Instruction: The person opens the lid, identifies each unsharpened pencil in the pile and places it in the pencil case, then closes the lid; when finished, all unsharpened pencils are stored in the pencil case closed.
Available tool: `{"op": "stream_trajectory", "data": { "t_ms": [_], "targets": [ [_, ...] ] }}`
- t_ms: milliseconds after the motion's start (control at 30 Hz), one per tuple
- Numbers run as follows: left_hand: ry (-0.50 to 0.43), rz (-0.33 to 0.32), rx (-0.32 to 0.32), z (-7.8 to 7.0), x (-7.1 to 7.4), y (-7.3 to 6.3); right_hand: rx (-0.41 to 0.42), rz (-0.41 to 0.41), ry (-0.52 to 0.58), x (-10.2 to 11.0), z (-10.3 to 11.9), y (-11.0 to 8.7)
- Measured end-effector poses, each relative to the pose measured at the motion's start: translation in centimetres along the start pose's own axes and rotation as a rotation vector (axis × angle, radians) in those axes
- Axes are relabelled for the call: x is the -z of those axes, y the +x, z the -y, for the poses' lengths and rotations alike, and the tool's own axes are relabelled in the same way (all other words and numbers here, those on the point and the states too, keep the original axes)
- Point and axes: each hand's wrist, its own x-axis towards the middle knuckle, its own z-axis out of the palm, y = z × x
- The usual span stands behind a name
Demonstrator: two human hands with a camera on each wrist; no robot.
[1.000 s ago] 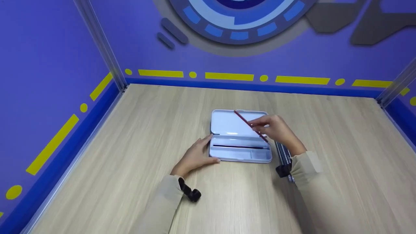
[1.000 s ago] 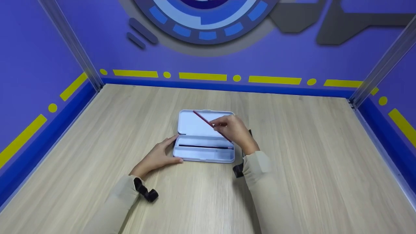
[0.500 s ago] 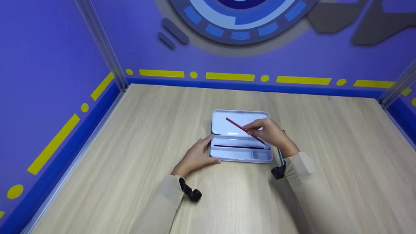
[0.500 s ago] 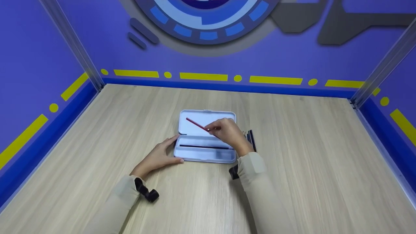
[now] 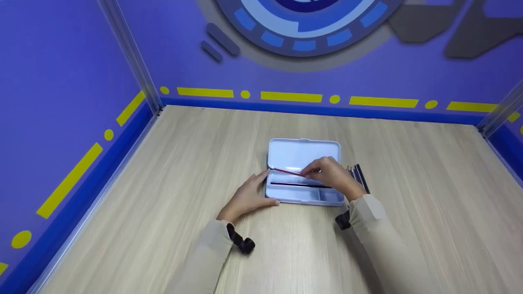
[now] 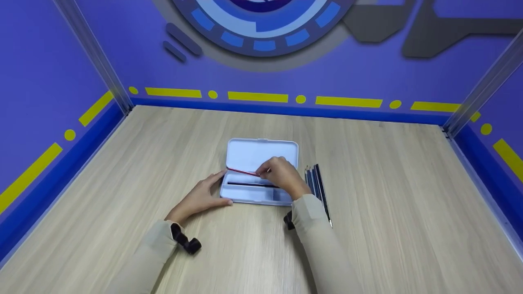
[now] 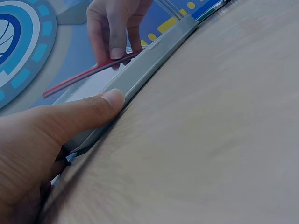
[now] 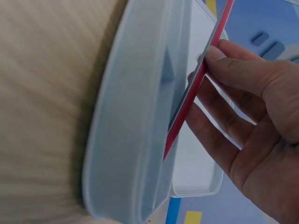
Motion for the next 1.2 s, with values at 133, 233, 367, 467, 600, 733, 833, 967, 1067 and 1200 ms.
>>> {"op": "stream_trajectory", "data": {
  "t_ms": [133,233,367,467,600,733,833,967,1067,1200],
  "targets": [
    [0.001,0.002,-0.01,0.0,0.0,0.0,-0.03,0.004,-0.018,-0.3,0.1,0.0],
    [0.005,0.002,-0.005,-0.1,0.1,0.0,-0.053,0.007,-0.03,-0.3,0.1,0.0],
    [0.011,0.0,0.004,-0.2,0.1,0.1,-0.077,0.012,-0.026,-0.1,0.1,-0.1],
    [0.014,-0.001,0.008,-0.2,0.1,0.1,-0.079,0.009,-0.021,0.2,0.1,-0.4],
    [0.008,0.0,0.011,-0.2,0.0,0.0,-0.072,0.003,-0.033,0.8,0.1,-0.9],
    [0.006,0.0,0.004,-0.2,0.0,0.0,-0.102,0.0,-0.054,1.6,0.0,-1.6],
    [0.012,0.002,-0.004,-0.2,0.0,0.0,-0.143,0.0,-0.067,2.3,-0.3,-2.2],
    [0.016,-0.001,-0.019,-0.2,-0.1,0.1,-0.153,-0.02,-0.074,3.2,-1.1,-3.1],
    [0.013,-0.008,-0.021,-0.1,-0.1,0.1,-0.13,-0.048,-0.069,3.9,-1.9,-3.8],
    [0.013,-0.014,-0.019,0.0,-0.1,0.1,-0.134,-0.063,-0.065,4.7,-2.7,-4.8]
  ]
}}
